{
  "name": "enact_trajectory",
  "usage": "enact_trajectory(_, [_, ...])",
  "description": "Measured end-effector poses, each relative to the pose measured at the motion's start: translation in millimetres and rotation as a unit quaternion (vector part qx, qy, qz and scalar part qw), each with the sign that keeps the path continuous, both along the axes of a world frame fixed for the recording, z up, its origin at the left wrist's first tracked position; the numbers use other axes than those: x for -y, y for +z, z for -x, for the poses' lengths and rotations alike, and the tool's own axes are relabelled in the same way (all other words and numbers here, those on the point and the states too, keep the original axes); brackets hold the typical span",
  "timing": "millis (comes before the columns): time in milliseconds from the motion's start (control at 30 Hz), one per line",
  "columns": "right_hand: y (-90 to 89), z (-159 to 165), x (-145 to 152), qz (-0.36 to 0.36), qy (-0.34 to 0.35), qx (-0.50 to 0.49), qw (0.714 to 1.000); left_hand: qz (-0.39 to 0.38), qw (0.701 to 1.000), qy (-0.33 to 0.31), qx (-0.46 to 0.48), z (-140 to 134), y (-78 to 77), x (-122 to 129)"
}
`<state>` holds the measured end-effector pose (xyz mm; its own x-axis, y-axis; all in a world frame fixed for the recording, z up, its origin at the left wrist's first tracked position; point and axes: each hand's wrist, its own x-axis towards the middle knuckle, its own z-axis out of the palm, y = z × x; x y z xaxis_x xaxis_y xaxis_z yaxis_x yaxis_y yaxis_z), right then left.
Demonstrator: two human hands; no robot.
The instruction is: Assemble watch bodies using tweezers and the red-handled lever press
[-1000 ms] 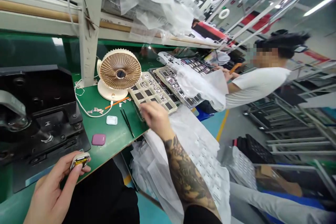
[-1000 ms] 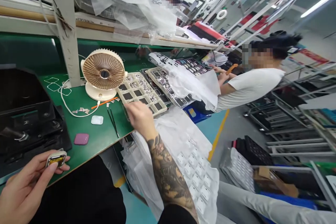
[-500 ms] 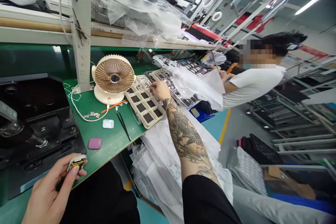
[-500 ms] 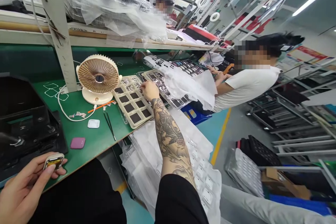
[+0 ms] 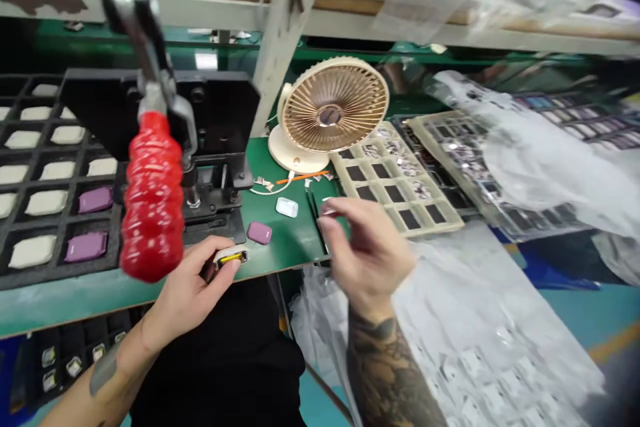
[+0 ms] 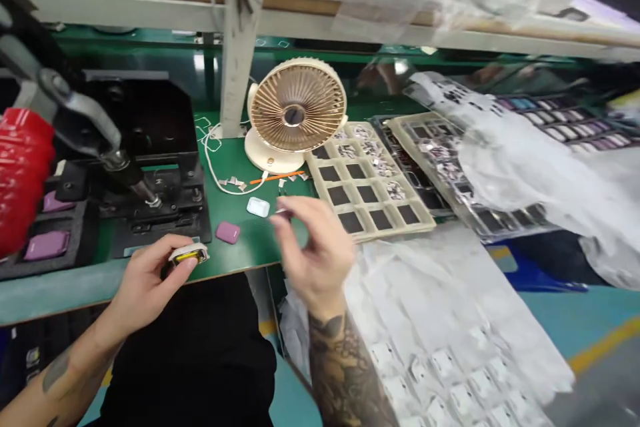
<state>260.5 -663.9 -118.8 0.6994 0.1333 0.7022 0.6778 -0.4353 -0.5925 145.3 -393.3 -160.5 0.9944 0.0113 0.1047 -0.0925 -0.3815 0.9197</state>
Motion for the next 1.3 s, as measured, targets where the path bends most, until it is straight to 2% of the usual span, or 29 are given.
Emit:
enact_trajectory(100, [-18.0,28,-45,-0.052,0.119,-0.087,0.988,0.001,0.999,-0.005,0.036,-2,5.0,2])
enact_trajectory(200, [-26.7,36,-68,-0.084,0.170,-0.139,0.972,0.010,0.999,-0.014,0.051,-5,8.0,4])
enact_trajectory(433, [-10.4,25,-68,-0.012,0.242,-0.198,0.950,0.015,0.996,-0.034,0.080,-10,15.5,6])
enact_trajectory(533, [-9.2,26,-68,-0.001,0.238,-0.206,0.949,0.011,0.996,-0.036,0.075,-9,16.6,7])
enact_trajectory(667, [-16.3,32,-68,-0.011,0.234,-0.207,0.950,0.027,0.997,-0.051,0.046,-10,15.1,4])
enact_trajectory(733, [-19.5,35,-67,0.039,0.250,-0.160,0.954,0.067,0.996,-0.059,0.011,-10,14.7,2])
enact_trajectory(833, [-22.5,35,-64,0.154,0.251,-0.047,0.955,0.131,0.989,-0.066,-0.027,-11,15.1,-3])
enact_trajectory(900, [-24.7,34,-64,0.189,0.243,0.009,0.952,0.142,0.987,-0.069,-0.031,-10,14.9,-5])
enact_trajectory(1000, [-30.2,34,-67,0.177,0.240,0.039,0.954,0.127,0.989,-0.070,-0.033,-9,12.4,-9])
enact_trajectory(1133, [-40.9,43,-70,0.143,0.218,0.027,0.965,0.086,0.994,-0.055,-0.028,-5,11.4,-13])
enact_trajectory(1200, [-47.4,52,-65,0.132,0.184,0.024,0.974,0.094,0.995,-0.022,-0.020,-1,15.1,-11])
enact_trajectory(1300, [-59.8,69,-39,0.085,0.088,-0.006,0.992,0.153,0.987,0.049,-0.003,5,18.4,-7])
